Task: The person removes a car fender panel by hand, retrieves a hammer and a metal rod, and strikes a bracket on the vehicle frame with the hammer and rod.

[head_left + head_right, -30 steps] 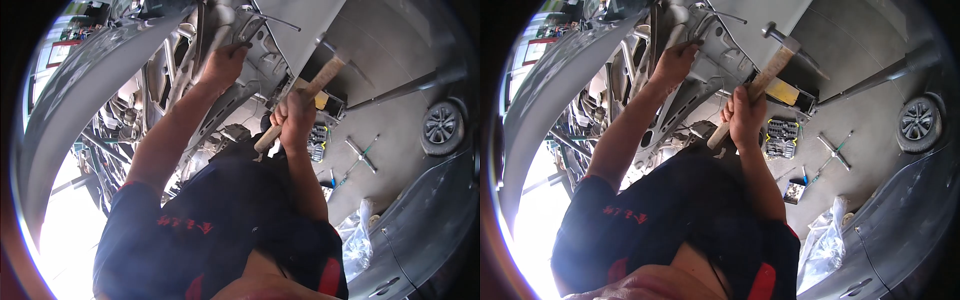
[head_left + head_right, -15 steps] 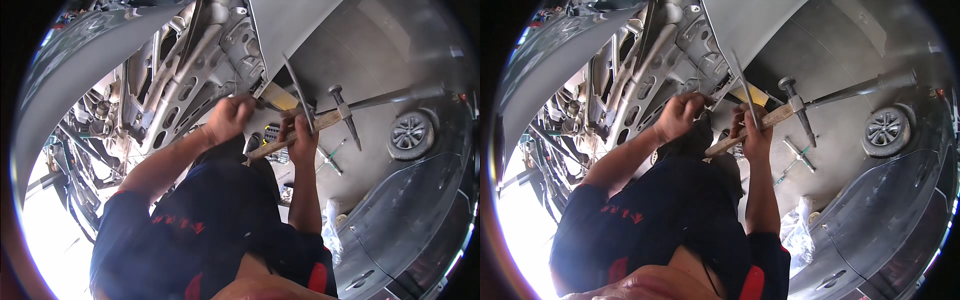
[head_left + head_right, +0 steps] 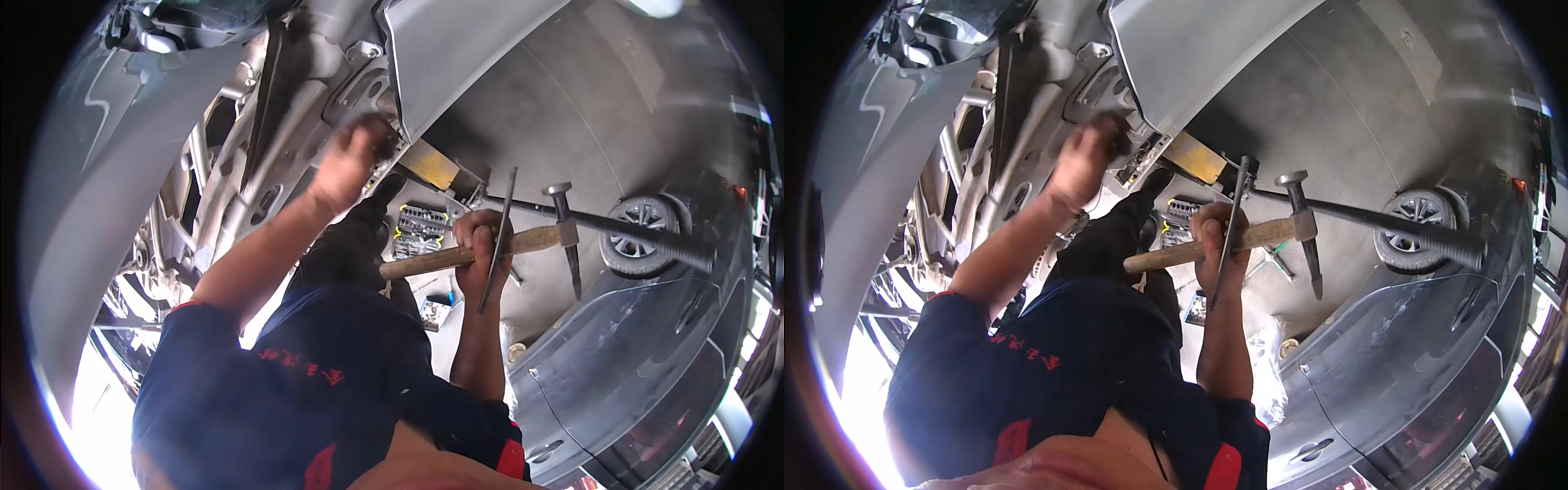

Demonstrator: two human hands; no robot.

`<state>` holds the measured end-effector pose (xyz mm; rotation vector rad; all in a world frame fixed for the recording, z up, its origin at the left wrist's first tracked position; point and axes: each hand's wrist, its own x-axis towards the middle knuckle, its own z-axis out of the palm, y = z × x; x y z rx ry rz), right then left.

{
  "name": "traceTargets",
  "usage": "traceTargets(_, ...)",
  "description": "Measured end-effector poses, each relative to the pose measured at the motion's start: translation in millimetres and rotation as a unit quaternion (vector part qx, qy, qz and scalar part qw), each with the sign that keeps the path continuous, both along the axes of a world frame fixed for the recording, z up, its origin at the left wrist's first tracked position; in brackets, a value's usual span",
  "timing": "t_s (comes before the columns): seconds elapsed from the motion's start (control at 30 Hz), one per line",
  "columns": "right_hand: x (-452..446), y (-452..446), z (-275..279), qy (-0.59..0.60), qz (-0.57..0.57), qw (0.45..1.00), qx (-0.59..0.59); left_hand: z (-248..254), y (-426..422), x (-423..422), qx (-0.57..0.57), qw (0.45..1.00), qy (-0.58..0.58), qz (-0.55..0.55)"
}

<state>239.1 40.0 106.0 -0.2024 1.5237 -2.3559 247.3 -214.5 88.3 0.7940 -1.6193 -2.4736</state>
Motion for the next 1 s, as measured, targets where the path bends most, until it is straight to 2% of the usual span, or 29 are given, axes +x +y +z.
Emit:
traceTargets(0.03, -9.0, -0.5, -0.3, -0.032, 0.001, 0.999, 0.027, -2.8, -10.2, -17.7, 0.103, 0.990, 0.044, 0.089)
traceTargets(0.13, -26.5, 8.4, -20.2, -0.060, 0.023, 0.992, 0.110, 28.6, -23.4, -48.6, 0.286, 0.950, 0.087, 0.089)
traceTargets(0.2, -34.9, 10.4, -23.5, -0.110, 0.042, 0.985, 0.125, 21.6, -26.9, -61.7, 0.379, 0.916, 0.115, 0.059)
traceTargets(0.23, -38.6, 8.9, -19.9, -0.123, 0.052, 0.980, 0.148, 19.9, -25.2, -68.5, 0.393, 0.907, 0.123, 0.090)
traceTargets(0.4, -40.9, 5.8, -24.6, -0.184, 0.036, 0.967, 0.174, 19.9, -32.0, -75.2, 0.381, 0.912, 0.117, 0.096)
traceTargets(0.5, -46.4, 13.7, -32.8, -0.194, 0.039, 0.960, 0.198, 26.7, -33.1, -79.8, 0.358, 0.923, 0.080, 0.117)
traceTargets(0.9, -60.2, 2.2, -42.1, -0.194, 0.052, 0.955, 0.216, 27.0, -32.9, -85.4, 0.392, 0.906, 0.067, 0.144)
traceTargets(1.0, -59.2, 0.8, -42.7, -0.197, 0.048, 0.951, 0.233, 26.3, -30.0, -85.1, 0.334, 0.932, 0.092, 0.109)
